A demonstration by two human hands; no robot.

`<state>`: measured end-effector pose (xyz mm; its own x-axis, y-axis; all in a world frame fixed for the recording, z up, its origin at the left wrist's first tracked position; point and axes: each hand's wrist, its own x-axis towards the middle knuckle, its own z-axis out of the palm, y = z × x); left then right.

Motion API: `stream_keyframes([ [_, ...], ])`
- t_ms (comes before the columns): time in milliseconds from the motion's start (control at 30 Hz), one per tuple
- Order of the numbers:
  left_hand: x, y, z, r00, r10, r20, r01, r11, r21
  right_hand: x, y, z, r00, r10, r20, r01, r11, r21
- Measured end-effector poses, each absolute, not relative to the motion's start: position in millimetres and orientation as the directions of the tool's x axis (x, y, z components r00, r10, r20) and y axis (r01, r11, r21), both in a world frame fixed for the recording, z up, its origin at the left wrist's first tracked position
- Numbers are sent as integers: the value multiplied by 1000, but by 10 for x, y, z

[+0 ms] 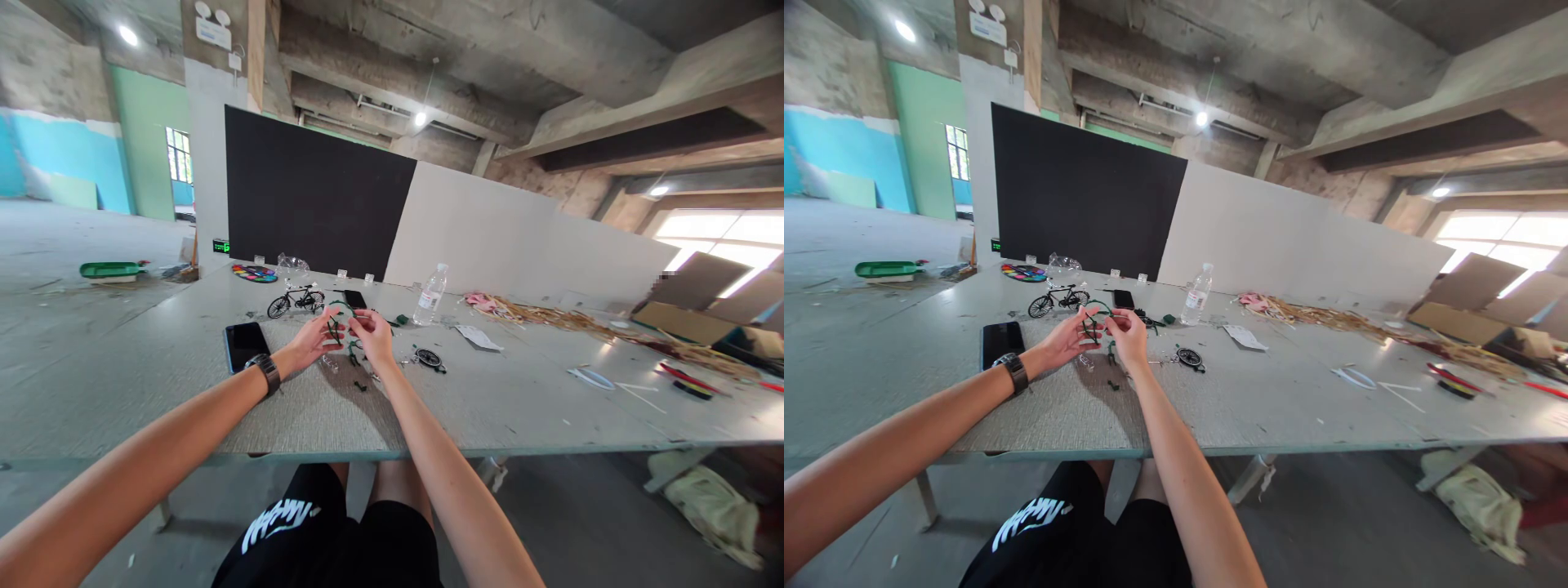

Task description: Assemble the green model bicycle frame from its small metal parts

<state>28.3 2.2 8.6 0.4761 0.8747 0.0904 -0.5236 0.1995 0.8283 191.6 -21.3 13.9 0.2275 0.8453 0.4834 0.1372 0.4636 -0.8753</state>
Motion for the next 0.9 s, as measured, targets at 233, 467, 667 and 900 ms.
stream_keyframes([
  [233, 303, 1, 94, 446, 882, 151, -539, 131, 832, 1896, -205, 112, 120, 872, 475, 108, 464, -879],
  [467, 292, 3, 74, 407, 891, 202, -538, 55, 841, 1867, -223, 118, 30, 885, 465, 150, 456, -877],
  [667, 312, 41, 48, 390, 894, 221, -530, 22, 848, 1878, -225, 112, 6, 883, 470, 171, 462, -870],
  [900, 304, 64, 30, 377, 896, 234, -518, -5, 855, 1862, -243, 112, -17, 890, 456, 176, 452, -874],
])
